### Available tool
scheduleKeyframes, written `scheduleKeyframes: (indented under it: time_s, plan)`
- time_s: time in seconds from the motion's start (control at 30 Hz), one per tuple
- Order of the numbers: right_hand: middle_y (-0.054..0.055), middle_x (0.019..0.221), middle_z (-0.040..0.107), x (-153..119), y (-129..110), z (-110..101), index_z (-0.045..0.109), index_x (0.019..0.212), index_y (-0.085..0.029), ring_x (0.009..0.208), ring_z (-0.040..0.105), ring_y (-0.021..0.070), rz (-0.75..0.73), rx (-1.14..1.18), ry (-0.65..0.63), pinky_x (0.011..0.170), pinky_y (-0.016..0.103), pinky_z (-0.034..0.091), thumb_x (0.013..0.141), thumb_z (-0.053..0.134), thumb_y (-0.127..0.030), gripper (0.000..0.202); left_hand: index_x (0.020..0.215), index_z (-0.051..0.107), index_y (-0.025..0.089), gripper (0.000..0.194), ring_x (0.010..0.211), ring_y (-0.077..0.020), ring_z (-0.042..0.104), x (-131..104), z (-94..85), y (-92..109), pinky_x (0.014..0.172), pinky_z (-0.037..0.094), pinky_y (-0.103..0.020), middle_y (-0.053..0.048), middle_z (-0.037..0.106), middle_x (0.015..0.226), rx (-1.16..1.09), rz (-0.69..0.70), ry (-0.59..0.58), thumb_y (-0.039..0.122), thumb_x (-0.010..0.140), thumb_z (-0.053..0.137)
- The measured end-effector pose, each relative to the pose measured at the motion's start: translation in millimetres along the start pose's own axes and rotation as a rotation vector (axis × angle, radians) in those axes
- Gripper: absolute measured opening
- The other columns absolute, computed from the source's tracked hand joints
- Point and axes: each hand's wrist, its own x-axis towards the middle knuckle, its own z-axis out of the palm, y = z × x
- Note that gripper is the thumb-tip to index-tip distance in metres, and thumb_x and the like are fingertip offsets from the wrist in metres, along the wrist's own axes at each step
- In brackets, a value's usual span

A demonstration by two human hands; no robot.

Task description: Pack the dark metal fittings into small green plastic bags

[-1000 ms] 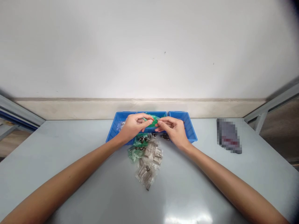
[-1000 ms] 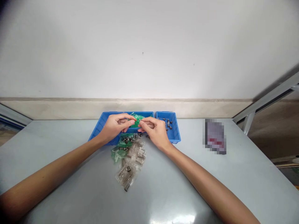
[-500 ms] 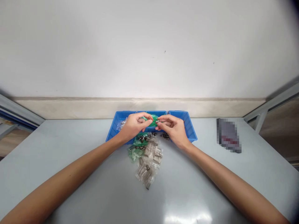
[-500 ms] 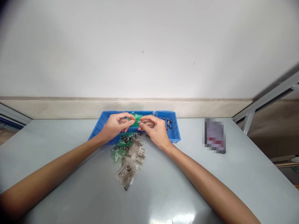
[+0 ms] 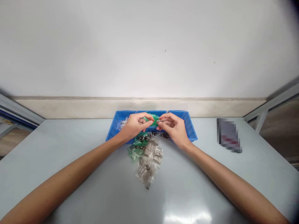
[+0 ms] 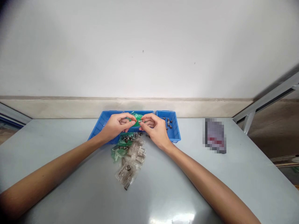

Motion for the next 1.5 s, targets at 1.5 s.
scheduleKeyframes:
  time_s: [1.5]
  plan:
    - [0.002,0.074,0.071,-0.6,5.8,-0.4,0.069,0.096,-0.019,0.066,0.069,0.0185,-0.036,-0.094,-0.032,0.064,0.031,0.055,0.085,0.072,-0.032,0.017,0.09,0.07,0.014,0.021,0.05,-0.0094,0.048,1.5,0.8,1.1,0.048,0.038,-0.02,0.002,0.055,0.059,0.003,0.004,-0.045,0.033,0.085,0.066]
